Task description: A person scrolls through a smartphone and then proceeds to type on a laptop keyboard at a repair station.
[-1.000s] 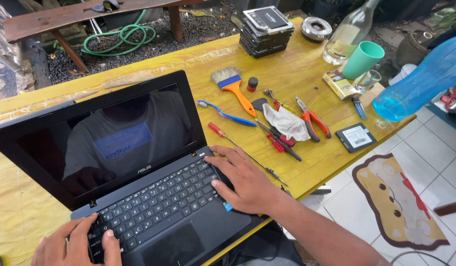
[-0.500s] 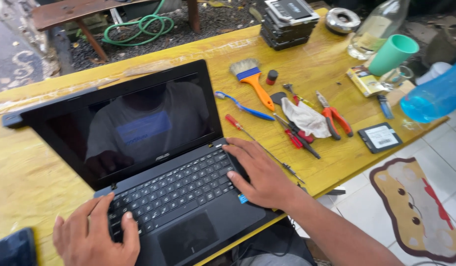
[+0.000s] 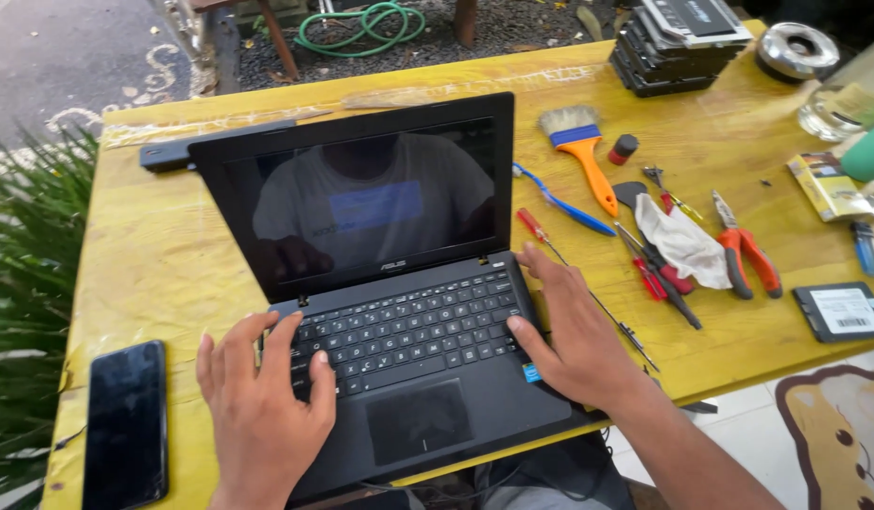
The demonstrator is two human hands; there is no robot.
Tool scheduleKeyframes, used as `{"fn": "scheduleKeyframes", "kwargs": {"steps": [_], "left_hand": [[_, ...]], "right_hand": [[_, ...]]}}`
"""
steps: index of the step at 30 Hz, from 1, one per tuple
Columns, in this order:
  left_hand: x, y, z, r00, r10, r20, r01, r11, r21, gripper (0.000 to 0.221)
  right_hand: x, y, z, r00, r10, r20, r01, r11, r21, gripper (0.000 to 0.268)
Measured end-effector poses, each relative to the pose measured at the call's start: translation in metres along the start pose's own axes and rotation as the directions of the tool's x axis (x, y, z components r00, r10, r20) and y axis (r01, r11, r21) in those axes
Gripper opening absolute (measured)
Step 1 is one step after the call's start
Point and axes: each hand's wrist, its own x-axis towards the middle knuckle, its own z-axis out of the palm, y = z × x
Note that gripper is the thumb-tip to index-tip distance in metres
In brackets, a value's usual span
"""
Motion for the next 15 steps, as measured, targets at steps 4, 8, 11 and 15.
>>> {"fn": "scheduleKeyframes", "kwargs": {"steps": [4, 8, 11, 15], "left_hand": [[0.001, 0.0002, -0.0008, 1.0, 0.008, 0.0, -0.008, 1.0, -0.021, 0.037], [0.0001, 0.0004, -0.0014, 1.0, -0.005, 0.004, 0.005, 1.0, -0.02, 0.037], [0.001, 0.0006, -0.0019, 1.0, -0.007, 0.01, 0.007, 0.999, -0.04, 0.036], [0.0021, 0.0005, -0.0017, 1.0, -0.008, 0.018, 0.009, 0.998, -0.056, 0.035]], "right_hand": [[0.0021, 0.0011, 0.0004, 0.999, 0.009, 0.038, -0.005, 0.995, -0.1, 0.053], [-0.0002, 0.0028, 0.002, 0.999, -0.006, 0.035, 0.009, 0.998, -0.069, 0.058], [-0.0006, 0.0046, 0.0036, 1.0, -0.025, -0.003, 0.025, 0.998, -0.065, 0.064], [0.0, 0.0043, 0.0028, 1.0, -0.002, 0.022, 0.004, 0.997, -0.073, 0.064]]}}
